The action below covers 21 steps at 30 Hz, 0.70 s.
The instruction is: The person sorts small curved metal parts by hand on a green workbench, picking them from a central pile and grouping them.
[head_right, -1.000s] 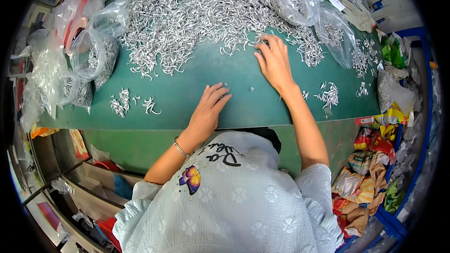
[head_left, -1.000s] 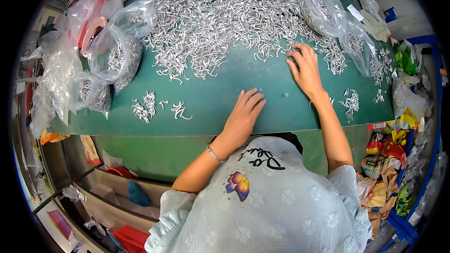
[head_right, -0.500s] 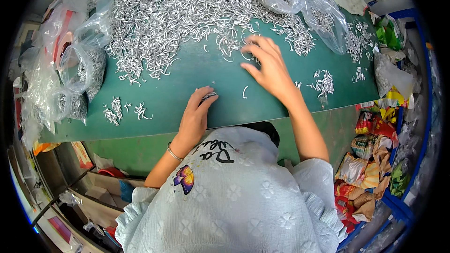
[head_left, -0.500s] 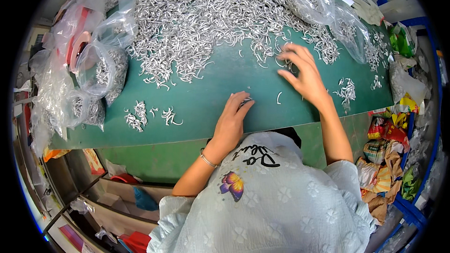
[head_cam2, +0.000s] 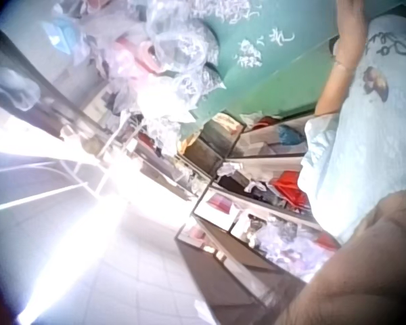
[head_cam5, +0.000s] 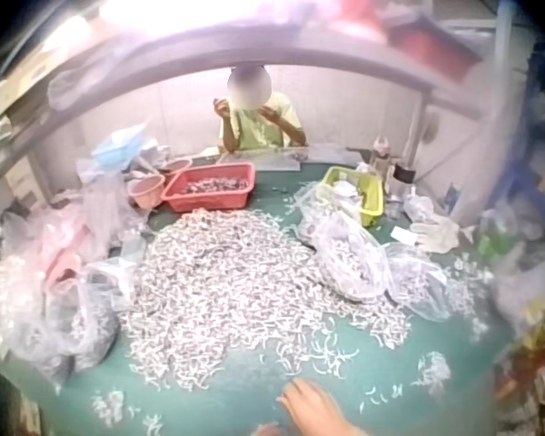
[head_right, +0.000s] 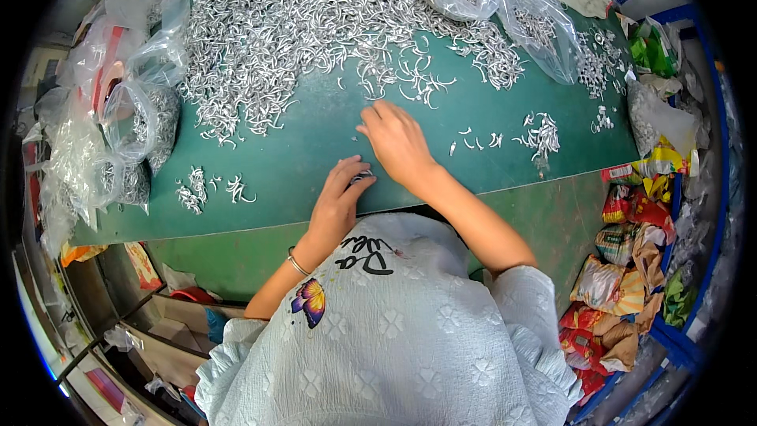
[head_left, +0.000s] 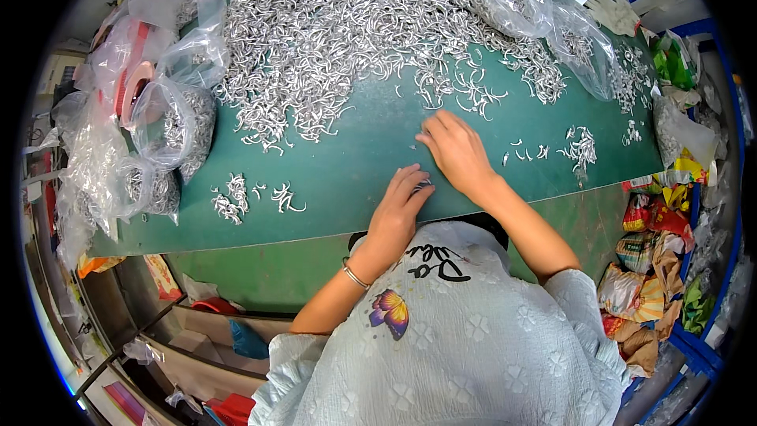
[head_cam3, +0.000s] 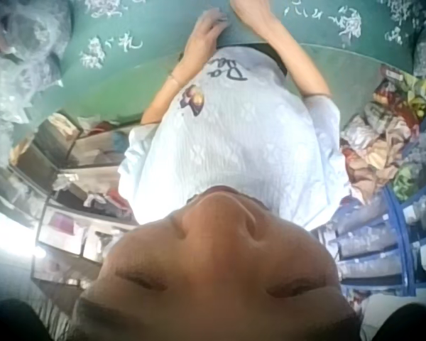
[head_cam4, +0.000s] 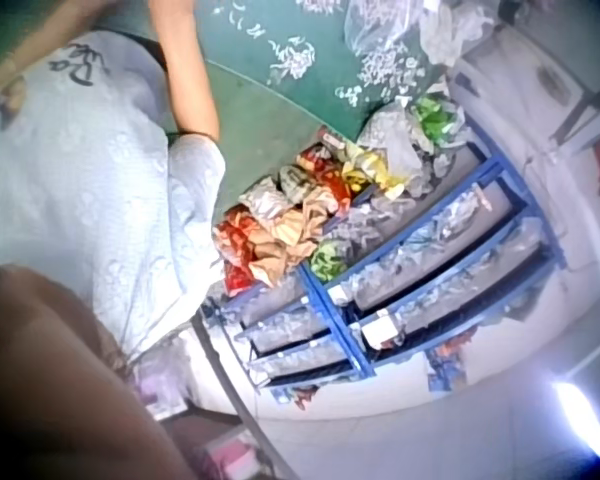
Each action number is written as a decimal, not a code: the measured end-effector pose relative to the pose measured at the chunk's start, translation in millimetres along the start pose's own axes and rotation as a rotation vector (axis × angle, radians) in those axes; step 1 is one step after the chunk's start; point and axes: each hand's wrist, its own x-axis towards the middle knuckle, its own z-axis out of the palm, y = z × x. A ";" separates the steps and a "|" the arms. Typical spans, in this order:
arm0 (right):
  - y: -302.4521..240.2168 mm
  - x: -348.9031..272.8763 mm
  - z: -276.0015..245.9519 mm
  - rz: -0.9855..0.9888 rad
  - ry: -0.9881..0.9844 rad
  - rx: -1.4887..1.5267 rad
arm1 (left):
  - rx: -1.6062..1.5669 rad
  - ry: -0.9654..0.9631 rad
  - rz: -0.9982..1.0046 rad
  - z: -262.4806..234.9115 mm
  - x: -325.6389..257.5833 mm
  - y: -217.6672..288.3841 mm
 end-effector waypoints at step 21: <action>-1.1 15.3 -30.6 -0.050 0.034 -0.085 | 0.094 0.136 -0.099 -11.3 1.5 -3.9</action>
